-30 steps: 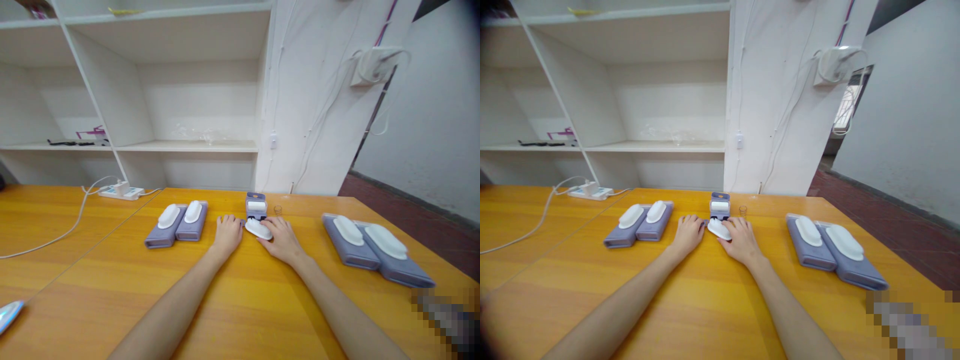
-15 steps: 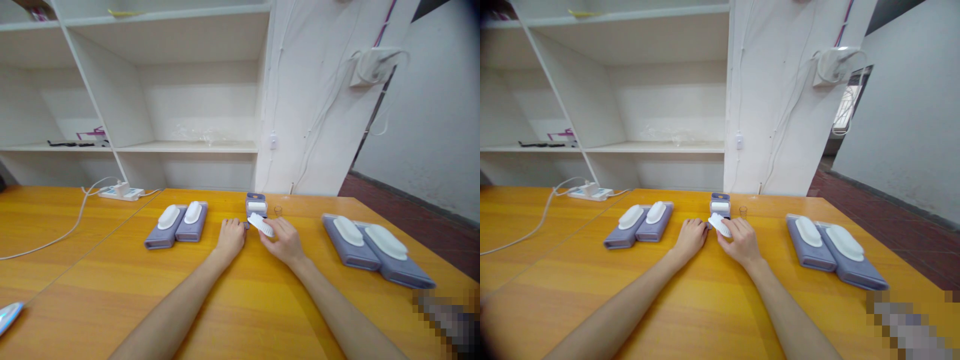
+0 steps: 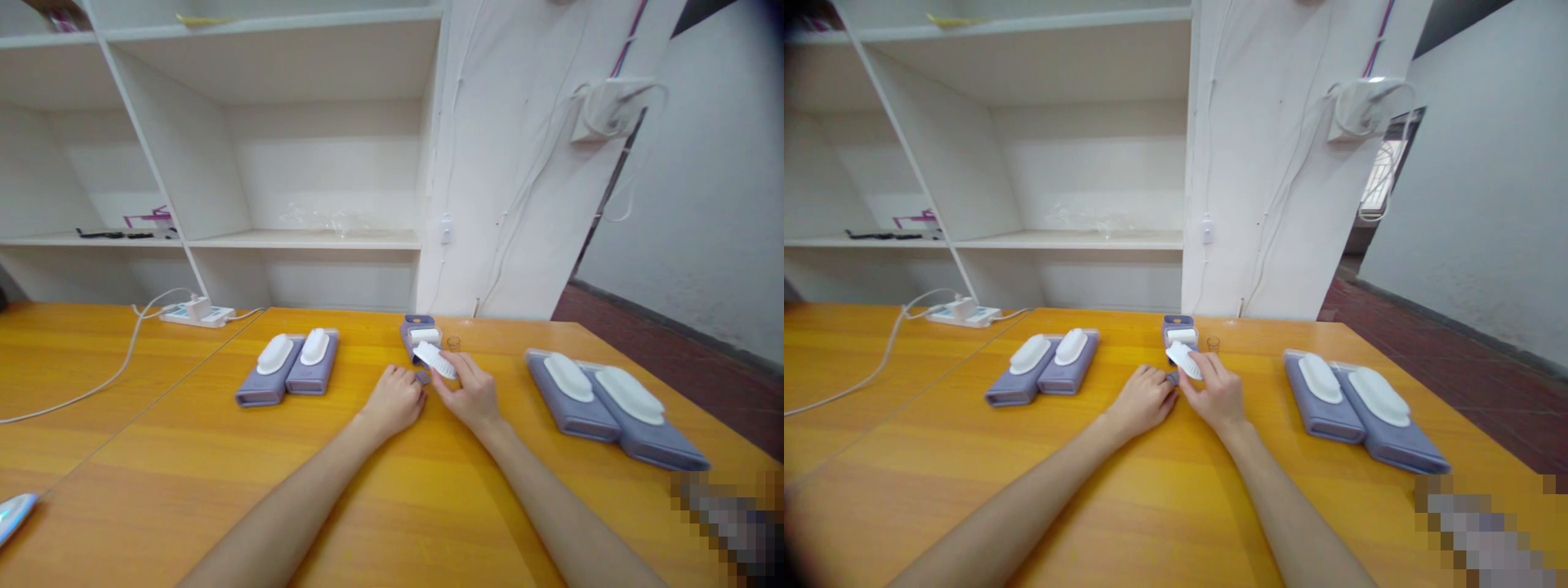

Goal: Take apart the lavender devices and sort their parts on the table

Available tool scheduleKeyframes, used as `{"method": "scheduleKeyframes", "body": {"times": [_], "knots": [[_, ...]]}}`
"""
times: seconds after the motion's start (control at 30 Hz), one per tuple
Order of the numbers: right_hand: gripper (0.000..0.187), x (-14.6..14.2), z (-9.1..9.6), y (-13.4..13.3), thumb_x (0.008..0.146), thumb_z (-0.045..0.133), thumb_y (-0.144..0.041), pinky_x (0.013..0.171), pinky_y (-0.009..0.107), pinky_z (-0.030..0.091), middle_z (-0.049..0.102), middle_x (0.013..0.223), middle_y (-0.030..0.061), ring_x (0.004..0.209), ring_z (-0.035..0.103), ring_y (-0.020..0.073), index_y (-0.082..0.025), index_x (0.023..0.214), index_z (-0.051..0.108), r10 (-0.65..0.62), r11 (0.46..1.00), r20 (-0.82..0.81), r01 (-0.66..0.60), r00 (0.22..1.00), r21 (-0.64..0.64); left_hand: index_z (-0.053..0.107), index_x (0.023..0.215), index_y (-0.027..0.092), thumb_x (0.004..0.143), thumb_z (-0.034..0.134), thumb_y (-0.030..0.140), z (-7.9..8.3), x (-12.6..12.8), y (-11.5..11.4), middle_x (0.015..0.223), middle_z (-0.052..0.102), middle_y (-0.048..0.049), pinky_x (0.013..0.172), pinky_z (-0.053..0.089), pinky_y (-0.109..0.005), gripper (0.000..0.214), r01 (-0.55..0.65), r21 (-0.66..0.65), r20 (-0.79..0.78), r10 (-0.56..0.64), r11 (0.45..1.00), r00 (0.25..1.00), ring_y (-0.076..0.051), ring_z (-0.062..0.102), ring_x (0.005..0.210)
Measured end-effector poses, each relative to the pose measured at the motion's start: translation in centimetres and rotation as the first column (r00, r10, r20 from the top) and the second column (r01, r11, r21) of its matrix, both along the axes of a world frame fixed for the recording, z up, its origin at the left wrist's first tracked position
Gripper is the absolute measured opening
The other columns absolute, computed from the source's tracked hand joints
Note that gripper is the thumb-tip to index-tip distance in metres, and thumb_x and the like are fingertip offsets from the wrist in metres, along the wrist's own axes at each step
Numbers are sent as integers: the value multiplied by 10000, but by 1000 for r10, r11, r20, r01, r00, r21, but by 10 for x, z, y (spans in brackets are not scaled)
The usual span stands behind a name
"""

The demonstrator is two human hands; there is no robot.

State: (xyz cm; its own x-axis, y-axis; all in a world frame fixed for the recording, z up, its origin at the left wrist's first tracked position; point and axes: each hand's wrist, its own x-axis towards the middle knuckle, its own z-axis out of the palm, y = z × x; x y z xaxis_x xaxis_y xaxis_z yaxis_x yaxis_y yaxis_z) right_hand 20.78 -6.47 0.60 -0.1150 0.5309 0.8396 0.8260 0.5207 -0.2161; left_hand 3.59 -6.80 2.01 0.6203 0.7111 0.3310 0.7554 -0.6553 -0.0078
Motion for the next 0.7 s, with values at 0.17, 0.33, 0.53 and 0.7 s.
{"method": "scheduleKeyframes", "body": {"times": [0.17, 0.33, 0.53, 0.7], "knots": [[249, 4, -2, 4, 840, 551, -304, 742, 317, 508, 651, 950, 87, 838, 632, 217, -198, 1064, 577, -59, 998, -52, 59, 997, 11, 608, 1005, 167, 913, 404, 349, 0, 10, -4, 984, 620, -102, 854, 399, -339, 289, 153, -44, 68, -149, 987, 986, -220, 555, 940], [256, 6, -2, 6, 839, 555, -309, 751, 319, 504, 651, 954, 90, 851, 629, 221, -189, 1065, 572, -87, 996, -89, 89, 992, 14, 554, 1080, 182, 910, 406, 368, 4, 16, -3, 1076, 593, -99, 876, 395, -350, 292, 174, -44, 81, -170, 984, 982, -233, 517, 1021], [255, 8, -1, 7, 840, 553, -318, 755, 321, 503, 654, 946, 88, 842, 631, 221, -192, 1061, 576, -97, 995, -116, 100, 989, 28, 529, 996, 182, 919, 380, 316, 7, 19, 17, 1024, 599, -103, 840, 399, -346, 214, -294, -61, 155, 300, 954, 941, -235, 536, 990], [252, 10, -1, 7, 841, 554, -313, 769, 325, 503, 652, 944, 96, 839, 630, 222, -187, 1057, 582, -100, 994, -130, 105, 986, 30, 525, 1010, 146, 886, 437, 419, 4, 18, 45, 995, 614, -139, 776, 430, -372, 312, -428, -98, 169, 439, 899, 883, -280, 568, 958]]}}
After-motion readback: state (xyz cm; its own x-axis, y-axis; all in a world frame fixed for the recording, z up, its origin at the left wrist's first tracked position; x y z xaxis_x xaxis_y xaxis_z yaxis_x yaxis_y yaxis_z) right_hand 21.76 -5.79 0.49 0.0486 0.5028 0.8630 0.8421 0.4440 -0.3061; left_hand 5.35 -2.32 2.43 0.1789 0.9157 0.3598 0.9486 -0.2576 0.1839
